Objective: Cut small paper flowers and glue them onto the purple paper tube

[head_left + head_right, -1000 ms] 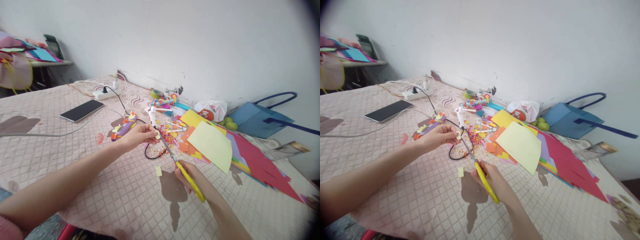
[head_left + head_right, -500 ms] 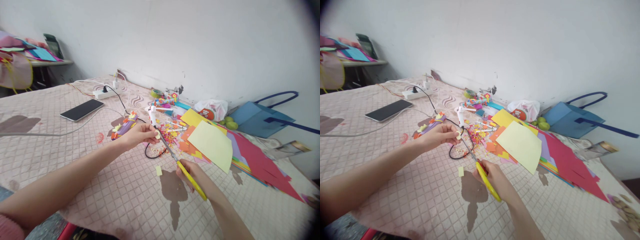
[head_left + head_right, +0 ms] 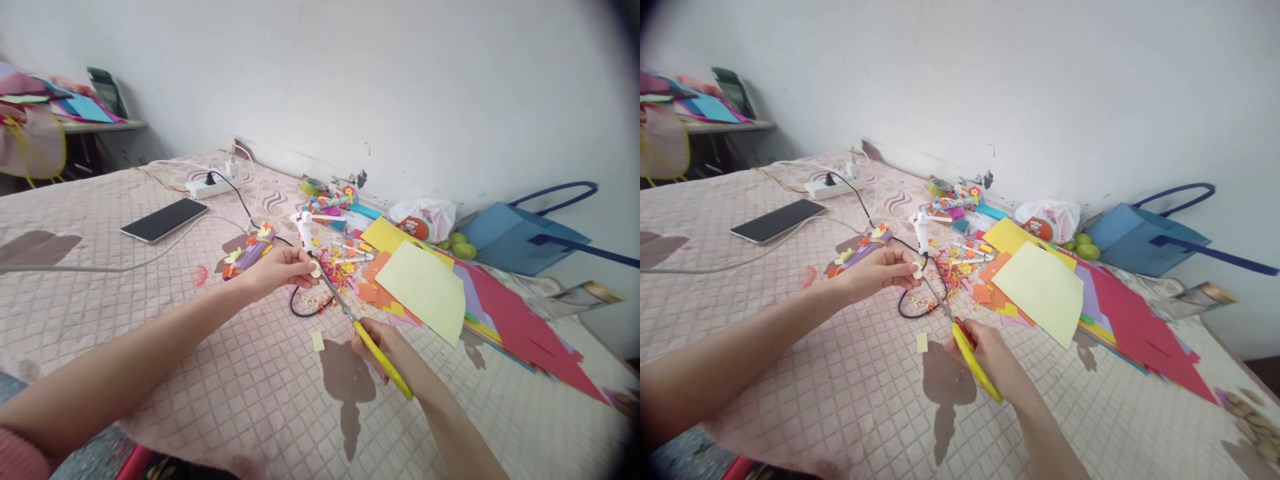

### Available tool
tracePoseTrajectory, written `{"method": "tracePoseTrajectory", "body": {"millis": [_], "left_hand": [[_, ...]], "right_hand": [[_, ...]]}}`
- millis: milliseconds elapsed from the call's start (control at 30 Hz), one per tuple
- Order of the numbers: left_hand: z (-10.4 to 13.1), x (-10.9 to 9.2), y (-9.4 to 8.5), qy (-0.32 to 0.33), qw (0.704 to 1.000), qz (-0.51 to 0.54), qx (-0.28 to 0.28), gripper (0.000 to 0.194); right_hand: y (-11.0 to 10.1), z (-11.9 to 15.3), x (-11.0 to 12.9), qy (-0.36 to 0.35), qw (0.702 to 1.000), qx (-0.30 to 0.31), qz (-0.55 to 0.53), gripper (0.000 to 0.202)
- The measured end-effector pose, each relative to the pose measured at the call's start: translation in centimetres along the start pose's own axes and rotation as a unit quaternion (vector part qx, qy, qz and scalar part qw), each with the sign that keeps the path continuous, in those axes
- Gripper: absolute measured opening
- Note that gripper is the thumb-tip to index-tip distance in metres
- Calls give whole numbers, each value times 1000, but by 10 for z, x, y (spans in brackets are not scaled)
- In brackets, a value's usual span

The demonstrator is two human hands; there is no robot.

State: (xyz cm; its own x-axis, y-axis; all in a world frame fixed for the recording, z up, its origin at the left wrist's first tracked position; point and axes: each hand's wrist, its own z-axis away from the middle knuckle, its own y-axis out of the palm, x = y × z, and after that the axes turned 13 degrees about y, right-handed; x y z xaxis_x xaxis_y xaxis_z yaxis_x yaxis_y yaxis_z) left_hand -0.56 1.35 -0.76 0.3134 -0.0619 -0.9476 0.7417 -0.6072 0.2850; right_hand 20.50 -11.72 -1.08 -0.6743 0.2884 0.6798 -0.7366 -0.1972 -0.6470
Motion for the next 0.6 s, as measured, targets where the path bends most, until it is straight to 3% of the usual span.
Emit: {"method": "tracePoseTrajectory", "body": {"millis": [367,600], "left_hand": [[0,-1,1,-2,1000,3,-9,16],[0,-1,0,-5,1000,9,-12,16]], "right_hand": [[2,-1,-1,11,999,9,-34,24],[3,0,-5,14,997,61,-52,24]]}}
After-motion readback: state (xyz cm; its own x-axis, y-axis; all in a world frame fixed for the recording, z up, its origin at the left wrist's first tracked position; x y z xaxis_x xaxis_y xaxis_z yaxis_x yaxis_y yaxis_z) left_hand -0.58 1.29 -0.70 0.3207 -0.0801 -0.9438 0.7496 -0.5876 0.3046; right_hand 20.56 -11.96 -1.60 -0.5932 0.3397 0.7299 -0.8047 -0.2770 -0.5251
